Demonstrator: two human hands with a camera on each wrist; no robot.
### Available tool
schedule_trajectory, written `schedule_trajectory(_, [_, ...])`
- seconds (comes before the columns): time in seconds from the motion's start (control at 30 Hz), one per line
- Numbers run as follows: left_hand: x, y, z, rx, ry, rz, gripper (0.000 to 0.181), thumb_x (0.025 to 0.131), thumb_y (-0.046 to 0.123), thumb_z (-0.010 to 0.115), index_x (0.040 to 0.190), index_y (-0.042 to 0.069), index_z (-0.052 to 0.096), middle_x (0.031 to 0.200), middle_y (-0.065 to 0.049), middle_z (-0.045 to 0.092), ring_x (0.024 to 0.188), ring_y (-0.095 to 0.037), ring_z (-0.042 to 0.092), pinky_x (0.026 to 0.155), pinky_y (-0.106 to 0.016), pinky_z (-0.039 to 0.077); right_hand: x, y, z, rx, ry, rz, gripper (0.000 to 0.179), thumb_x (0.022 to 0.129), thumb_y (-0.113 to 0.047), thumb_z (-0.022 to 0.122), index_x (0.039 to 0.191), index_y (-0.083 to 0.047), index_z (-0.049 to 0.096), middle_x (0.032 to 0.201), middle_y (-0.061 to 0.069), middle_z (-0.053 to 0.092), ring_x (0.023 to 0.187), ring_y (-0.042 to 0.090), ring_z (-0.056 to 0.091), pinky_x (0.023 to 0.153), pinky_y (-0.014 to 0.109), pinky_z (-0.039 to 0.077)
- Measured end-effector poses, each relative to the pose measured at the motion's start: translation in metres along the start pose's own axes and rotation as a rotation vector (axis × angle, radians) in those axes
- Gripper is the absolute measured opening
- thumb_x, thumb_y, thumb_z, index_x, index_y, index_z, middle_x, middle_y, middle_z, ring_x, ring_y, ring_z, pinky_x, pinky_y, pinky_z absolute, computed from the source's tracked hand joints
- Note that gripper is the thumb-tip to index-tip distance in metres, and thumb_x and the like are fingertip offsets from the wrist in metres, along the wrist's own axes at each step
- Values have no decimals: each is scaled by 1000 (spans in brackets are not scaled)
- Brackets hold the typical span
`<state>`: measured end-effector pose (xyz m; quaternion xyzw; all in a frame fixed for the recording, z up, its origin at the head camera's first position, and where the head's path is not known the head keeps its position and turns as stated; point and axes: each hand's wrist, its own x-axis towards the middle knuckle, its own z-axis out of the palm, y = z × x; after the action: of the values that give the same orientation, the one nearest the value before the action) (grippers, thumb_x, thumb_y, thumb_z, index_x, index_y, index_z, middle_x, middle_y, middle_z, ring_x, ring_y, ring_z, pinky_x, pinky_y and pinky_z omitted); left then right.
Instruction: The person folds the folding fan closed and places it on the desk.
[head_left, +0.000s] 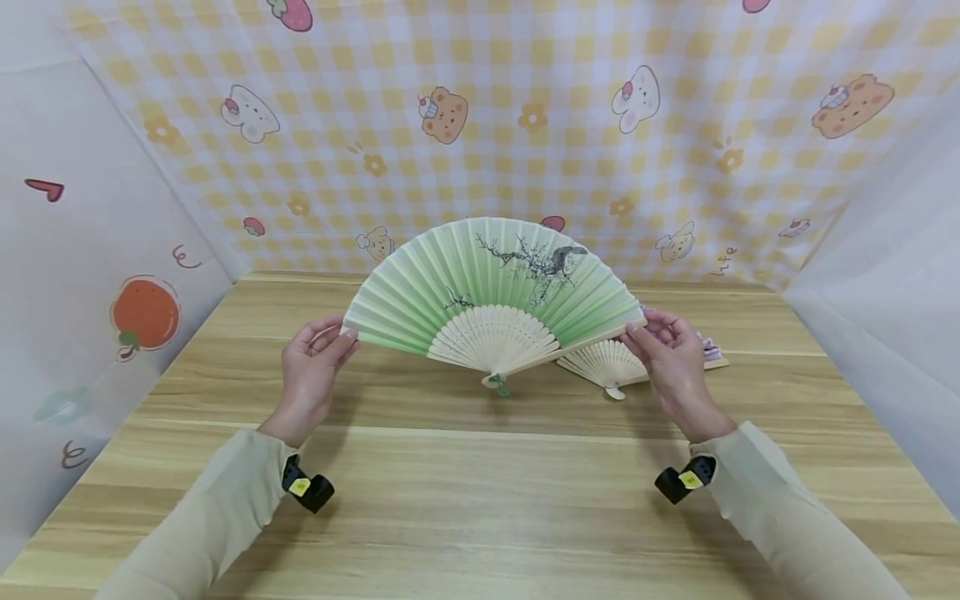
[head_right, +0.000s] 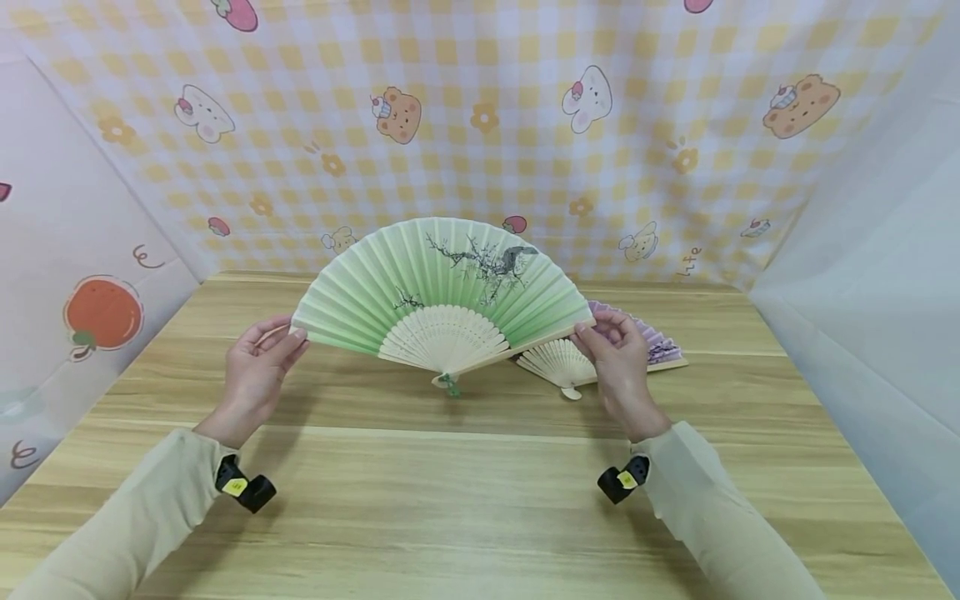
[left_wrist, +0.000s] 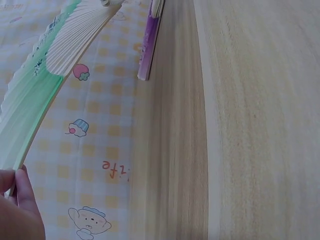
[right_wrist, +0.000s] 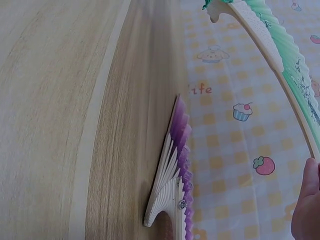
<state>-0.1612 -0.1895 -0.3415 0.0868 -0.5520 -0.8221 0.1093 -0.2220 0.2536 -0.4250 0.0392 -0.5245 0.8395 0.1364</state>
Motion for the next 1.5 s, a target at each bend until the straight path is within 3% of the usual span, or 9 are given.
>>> schedule_trajectory(0.23, [1,-1,-1,28,2,-7,20,79,-4,61,94,8,56,88,-1,61,84,-9,58,76,-20,50,-16,-27,24,65,-14,88,34,77,8,63,107,-4,53,90,8,57,84,21,62,79,31,50])
schedule_trajectory(0.27, [1,-1,0,30,1,-9,20,79,-4,62,94,8,56,88,-1,61,85,-10,58,76,-20,50,-15,-24,21,20,-12,67,37,75,6,65,109,-4,53,91,7,58,85,21,62,79,32,49])
schedule_trajectory(0.33, [1,-1,0,28,-6,-13,20,79,-3,62,95,8,56,89,-1,61,86,-10,58,77,-20,50,-23,-38,36,4,20,113,35,77,8,62,108,-4,52,91,6,57,84,19,61,81,31,49])
schedule_trajectory(0.4, [0,-1,1,22,-9,-13,20,79,-4,62,95,7,56,89,-1,60,86,-10,58,77,-20,50,-19,-33,30,7,0,88,35,77,7,62,109,-4,52,92,7,57,86,19,61,81,31,48])
schedule_trajectory(0.57, [-1,0,4,-6,-30,-8,19,79,-5,61,94,7,58,90,-2,60,87,-11,57,78,-20,49,-37,-56,57,96,-8,122,28,78,9,60,103,-1,51,87,7,57,79,18,62,76,27,51])
schedule_trajectory(0.63, [-1,0,4,-9,-38,-7,18,79,-4,61,93,7,59,91,-2,60,87,-11,57,79,-20,49,-51,-75,79,114,29,169,25,77,10,60,98,-1,51,83,7,57,76,16,62,75,26,51])
schedule_trajectory(1.5, [-4,-3,9,14,-121,-1,17,81,-3,60,90,11,61,87,1,61,83,-9,58,80,-20,49,-54,-74,84,127,-1,168,18,78,9,59,90,-3,58,84,6,61,77,15,62,76,27,51])
